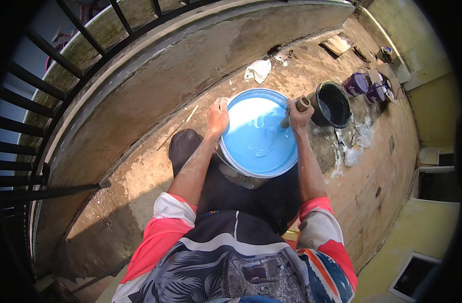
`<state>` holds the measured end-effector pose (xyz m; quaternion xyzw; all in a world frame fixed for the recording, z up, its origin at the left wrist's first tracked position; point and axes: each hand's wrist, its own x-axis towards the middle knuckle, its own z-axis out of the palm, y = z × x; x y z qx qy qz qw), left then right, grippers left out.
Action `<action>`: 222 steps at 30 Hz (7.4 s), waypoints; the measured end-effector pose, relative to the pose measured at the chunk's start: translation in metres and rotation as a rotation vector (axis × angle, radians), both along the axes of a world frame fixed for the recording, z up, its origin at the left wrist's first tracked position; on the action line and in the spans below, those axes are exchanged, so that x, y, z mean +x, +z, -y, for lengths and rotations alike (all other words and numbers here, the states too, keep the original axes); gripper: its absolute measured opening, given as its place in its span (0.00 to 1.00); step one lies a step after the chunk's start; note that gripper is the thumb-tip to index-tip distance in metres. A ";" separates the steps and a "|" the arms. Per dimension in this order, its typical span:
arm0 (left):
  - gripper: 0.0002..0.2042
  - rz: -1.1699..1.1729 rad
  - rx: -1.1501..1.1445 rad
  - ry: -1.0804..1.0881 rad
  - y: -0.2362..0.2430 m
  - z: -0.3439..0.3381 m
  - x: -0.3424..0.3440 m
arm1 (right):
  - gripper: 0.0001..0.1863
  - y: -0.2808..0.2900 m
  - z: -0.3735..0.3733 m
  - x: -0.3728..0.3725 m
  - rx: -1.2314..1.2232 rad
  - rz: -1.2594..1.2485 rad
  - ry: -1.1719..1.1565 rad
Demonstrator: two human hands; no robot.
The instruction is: The person sits on the ground and stirs light blue paint in a bucket using a wooden stick. They occasionally lift the stick to check consistency and add water from a black bucket before continuing to mix.
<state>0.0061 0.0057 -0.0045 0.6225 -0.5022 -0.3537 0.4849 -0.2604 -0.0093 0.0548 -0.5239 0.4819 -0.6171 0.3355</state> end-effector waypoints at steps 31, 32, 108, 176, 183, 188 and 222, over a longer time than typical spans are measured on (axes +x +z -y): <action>0.18 0.009 0.071 0.010 0.009 -0.006 -0.004 | 0.12 0.114 -0.074 -0.024 0.167 0.602 -0.090; 0.18 0.013 0.064 0.005 0.008 -0.006 -0.004 | 0.11 0.126 -0.073 -0.030 0.143 0.611 -0.077; 0.17 0.077 -0.037 0.001 -0.006 -0.001 -0.002 | 0.11 0.000 -0.055 0.007 0.028 0.094 0.136; 0.18 0.030 0.043 0.015 0.007 -0.008 -0.002 | 0.09 0.118 -0.090 0.022 -0.127 0.490 0.222; 0.17 0.034 0.031 -0.003 0.011 -0.007 -0.004 | 0.10 0.089 -0.037 0.047 -0.277 0.283 0.031; 0.17 0.030 0.014 -0.011 0.007 -0.004 -0.002 | 0.11 0.026 0.001 0.066 -0.141 0.336 -0.114; 0.18 0.052 -0.011 -0.001 0.004 -0.007 -0.002 | 0.10 0.130 -0.048 0.006 -0.269 0.396 0.120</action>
